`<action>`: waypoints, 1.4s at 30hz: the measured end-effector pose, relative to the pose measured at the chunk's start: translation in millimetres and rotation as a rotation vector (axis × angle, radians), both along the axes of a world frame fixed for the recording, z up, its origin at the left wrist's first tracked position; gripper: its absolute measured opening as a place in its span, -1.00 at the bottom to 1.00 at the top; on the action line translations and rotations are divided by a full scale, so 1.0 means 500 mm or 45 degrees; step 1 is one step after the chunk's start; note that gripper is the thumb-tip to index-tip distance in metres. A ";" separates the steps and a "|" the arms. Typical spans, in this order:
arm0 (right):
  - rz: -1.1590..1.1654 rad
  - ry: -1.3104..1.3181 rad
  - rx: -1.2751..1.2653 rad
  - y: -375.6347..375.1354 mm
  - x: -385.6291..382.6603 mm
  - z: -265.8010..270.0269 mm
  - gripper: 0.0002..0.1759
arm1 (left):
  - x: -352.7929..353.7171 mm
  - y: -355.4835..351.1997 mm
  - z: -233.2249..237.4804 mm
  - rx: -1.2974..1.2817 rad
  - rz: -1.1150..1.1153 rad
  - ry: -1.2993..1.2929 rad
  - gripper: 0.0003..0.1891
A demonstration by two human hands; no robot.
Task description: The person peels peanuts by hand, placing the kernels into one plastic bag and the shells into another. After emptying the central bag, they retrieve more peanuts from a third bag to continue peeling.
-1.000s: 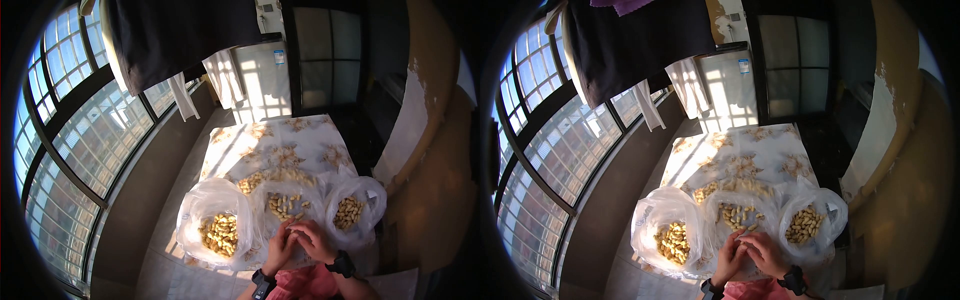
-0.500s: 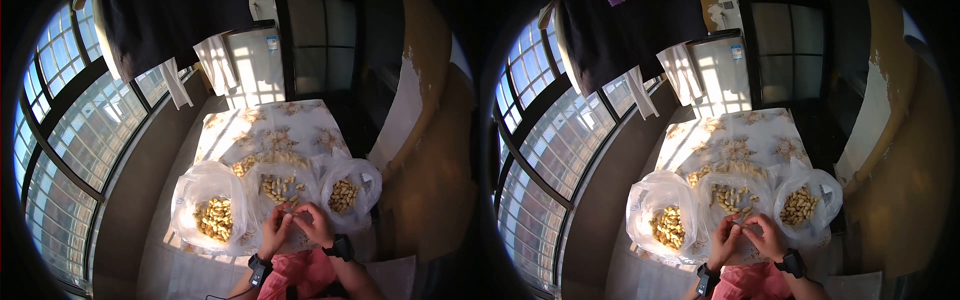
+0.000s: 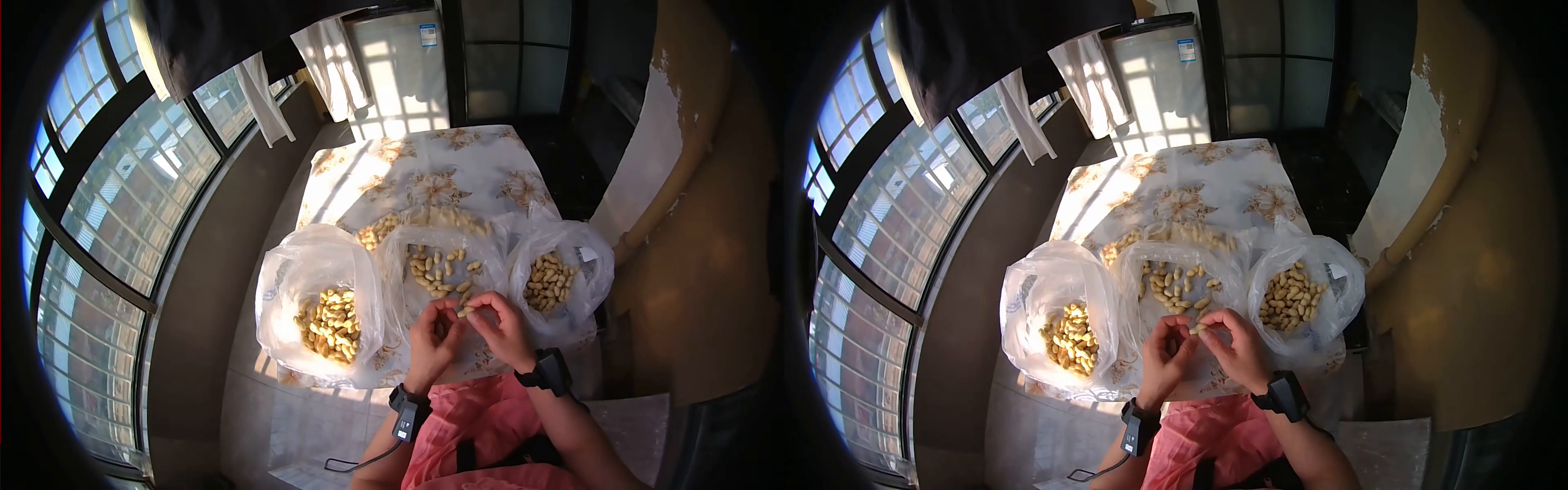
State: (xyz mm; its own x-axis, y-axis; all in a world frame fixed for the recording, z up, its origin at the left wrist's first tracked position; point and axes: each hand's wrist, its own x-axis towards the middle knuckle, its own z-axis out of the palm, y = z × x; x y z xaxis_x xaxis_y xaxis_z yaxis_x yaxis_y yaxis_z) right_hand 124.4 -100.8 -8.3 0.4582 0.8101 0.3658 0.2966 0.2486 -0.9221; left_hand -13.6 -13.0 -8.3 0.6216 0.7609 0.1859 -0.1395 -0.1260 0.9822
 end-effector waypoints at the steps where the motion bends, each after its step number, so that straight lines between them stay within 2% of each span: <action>1: 0.002 0.003 -0.004 0.000 0.001 -0.001 -0.83 | 0.000 0.000 0.001 0.022 0.015 0.028 -0.72; 10: -0.024 0.095 0.017 0.004 -0.007 -0.001 -0.78 | 0.003 0.000 -0.004 0.067 0.072 0.044 -0.85; 19: -0.011 -0.057 -0.041 0.001 0.002 -0.003 -0.78 | 0.007 -0.001 0.001 0.179 0.146 0.095 -0.80; 26: -0.027 0.012 -0.061 0.000 -0.004 -0.002 -0.79 | 0.010 -0.001 -0.011 0.172 0.133 0.064 -0.82; 34: -0.054 -0.121 -0.075 0.002 -0.005 0.004 -0.82 | 0.002 -0.003 0.019 0.194 0.129 0.063 -0.79; 42: -0.060 -0.100 -0.135 0.001 -0.007 0.006 -0.81 | 0.002 0.001 0.018 0.249 0.145 0.066 -0.77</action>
